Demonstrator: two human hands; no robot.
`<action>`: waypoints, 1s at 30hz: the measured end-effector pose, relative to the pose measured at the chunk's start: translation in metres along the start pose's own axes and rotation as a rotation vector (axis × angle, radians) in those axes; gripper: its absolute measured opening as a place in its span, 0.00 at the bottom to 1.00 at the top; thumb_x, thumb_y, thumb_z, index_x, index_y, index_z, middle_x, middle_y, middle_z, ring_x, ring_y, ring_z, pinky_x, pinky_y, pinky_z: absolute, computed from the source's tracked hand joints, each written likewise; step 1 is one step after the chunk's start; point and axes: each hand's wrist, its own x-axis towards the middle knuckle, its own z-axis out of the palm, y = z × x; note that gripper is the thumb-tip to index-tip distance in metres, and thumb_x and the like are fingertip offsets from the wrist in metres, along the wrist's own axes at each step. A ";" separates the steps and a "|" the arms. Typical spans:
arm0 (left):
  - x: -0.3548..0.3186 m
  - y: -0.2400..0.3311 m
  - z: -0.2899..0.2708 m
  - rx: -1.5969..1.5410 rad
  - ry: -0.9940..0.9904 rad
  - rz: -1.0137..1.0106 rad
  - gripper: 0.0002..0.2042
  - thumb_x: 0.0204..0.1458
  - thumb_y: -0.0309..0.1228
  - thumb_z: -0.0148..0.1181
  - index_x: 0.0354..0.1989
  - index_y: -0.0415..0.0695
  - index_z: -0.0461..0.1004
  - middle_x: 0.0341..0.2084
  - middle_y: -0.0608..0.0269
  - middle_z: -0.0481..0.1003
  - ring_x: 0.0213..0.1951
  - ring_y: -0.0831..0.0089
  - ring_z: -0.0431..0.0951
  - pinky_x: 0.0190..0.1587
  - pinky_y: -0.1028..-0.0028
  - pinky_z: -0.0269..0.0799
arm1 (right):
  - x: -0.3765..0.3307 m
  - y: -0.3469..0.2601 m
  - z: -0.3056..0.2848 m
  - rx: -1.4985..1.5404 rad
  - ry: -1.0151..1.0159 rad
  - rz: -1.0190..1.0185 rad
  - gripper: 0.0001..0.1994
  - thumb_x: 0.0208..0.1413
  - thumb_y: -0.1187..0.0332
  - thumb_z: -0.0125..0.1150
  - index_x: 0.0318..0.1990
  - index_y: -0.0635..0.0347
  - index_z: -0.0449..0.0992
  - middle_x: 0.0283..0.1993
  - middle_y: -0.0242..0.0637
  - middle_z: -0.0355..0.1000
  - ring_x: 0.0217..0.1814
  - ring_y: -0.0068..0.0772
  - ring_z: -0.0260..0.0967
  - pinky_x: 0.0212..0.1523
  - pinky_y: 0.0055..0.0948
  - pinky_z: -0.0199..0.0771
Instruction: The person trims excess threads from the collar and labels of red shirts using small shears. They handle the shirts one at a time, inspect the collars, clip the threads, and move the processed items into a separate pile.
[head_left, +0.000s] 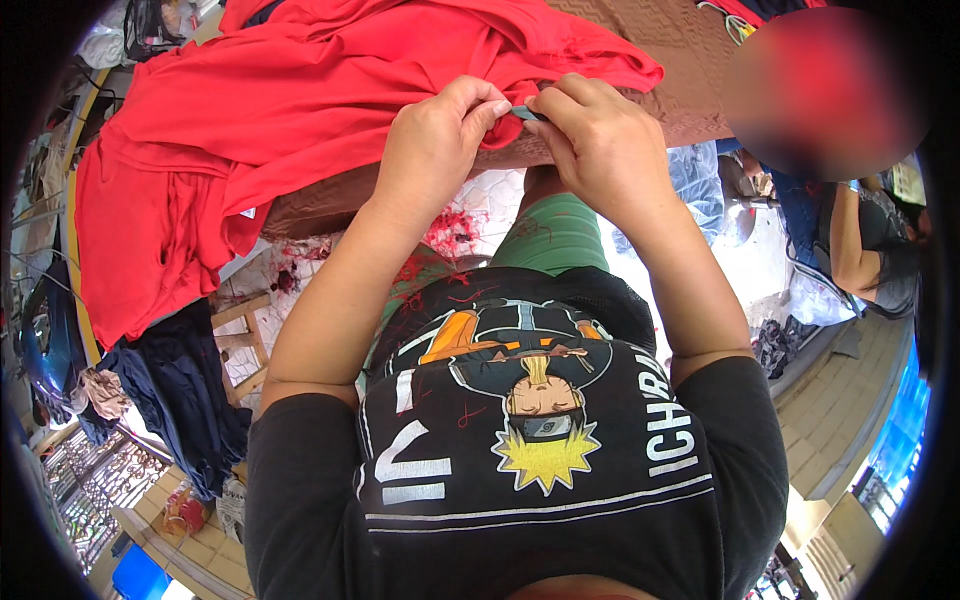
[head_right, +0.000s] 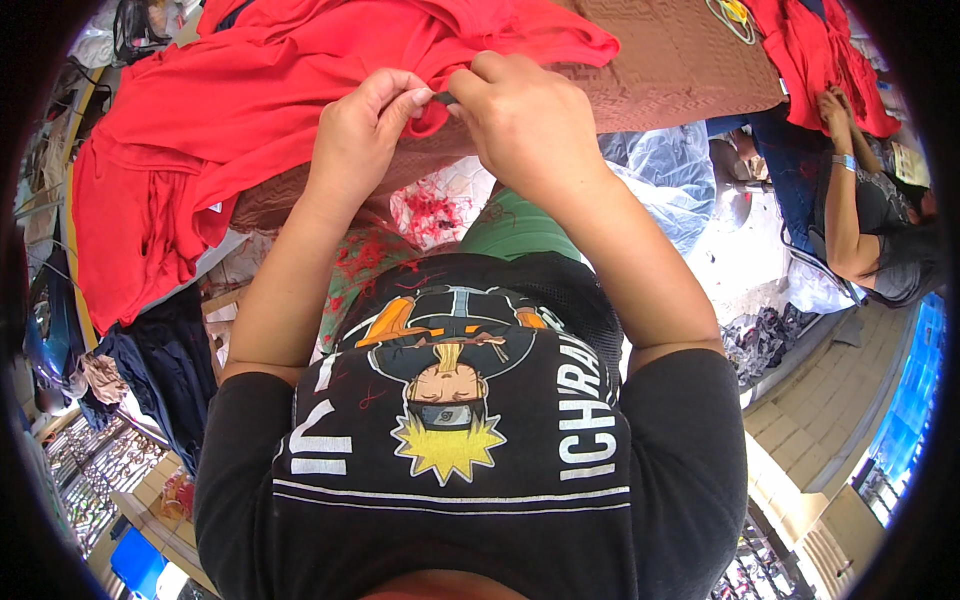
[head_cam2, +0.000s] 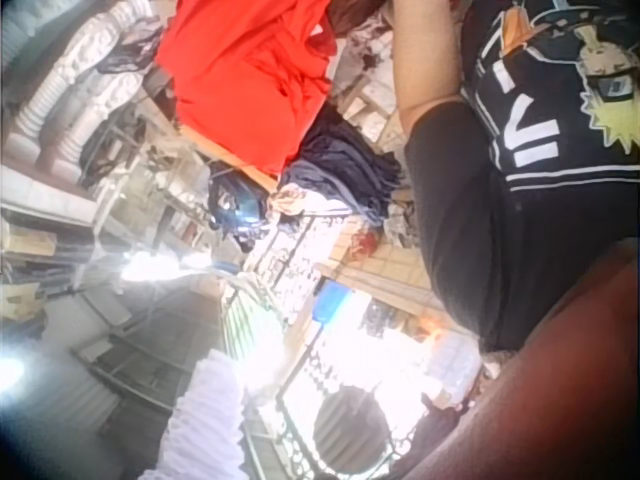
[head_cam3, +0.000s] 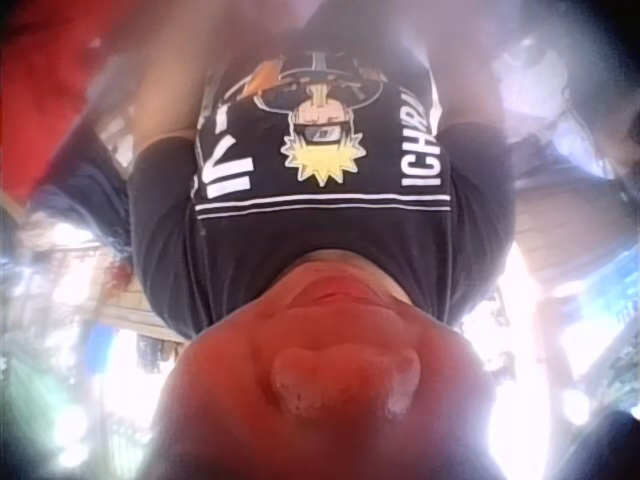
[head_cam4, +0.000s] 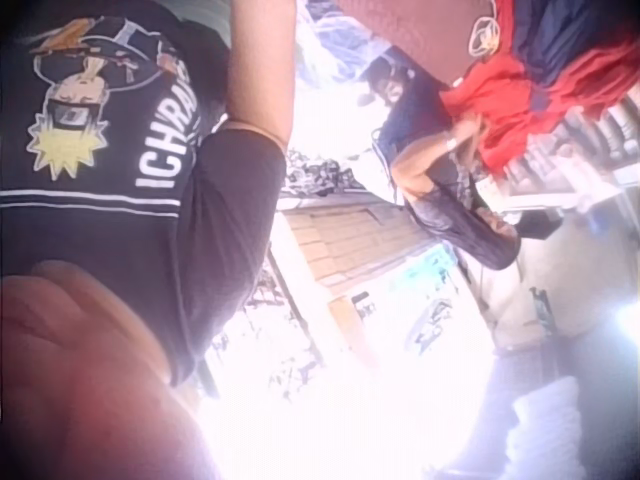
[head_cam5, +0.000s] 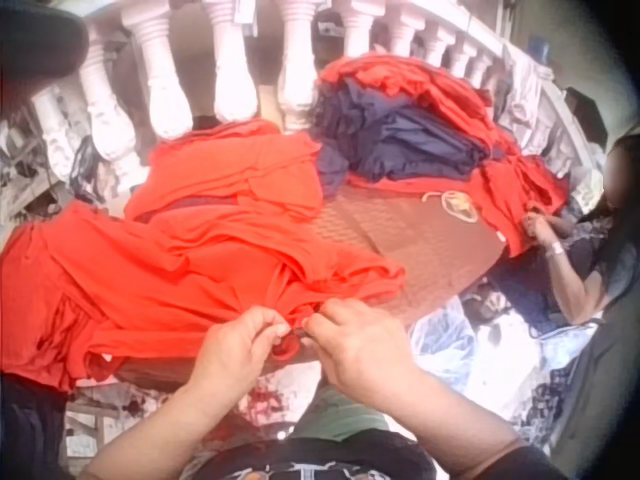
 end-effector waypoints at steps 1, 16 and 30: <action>0.001 0.003 -0.006 0.018 0.017 0.233 0.06 0.55 0.30 0.59 0.35 0.40 0.76 0.32 0.62 0.78 0.36 0.76 0.77 0.42 0.76 0.70 | 0.001 0.000 -0.001 -0.009 0.012 -0.001 0.08 0.45 0.64 0.64 0.30 0.54 0.72 0.28 0.35 0.67 0.33 0.40 0.71 0.30 0.39 0.72; 0.031 0.061 -0.086 0.004 0.188 0.759 0.04 0.53 0.29 0.57 0.31 0.43 0.74 0.37 0.59 0.75 0.44 0.70 0.73 0.50 0.71 0.66 | -0.001 0.073 -0.055 0.354 0.434 0.430 0.14 0.53 0.67 0.66 0.46 0.60 0.77 0.34 0.26 0.72 0.34 0.16 0.64 0.37 0.16 0.65; -0.041 0.079 -0.135 0.519 -0.547 0.400 0.07 0.43 0.27 0.64 0.32 0.42 0.80 0.45 0.62 0.76 0.53 0.60 0.70 0.58 0.59 0.58 | 0.001 0.074 -0.040 0.323 0.326 0.509 0.14 0.53 0.64 0.66 0.45 0.59 0.78 0.32 0.27 0.74 0.33 0.14 0.65 0.38 0.16 0.64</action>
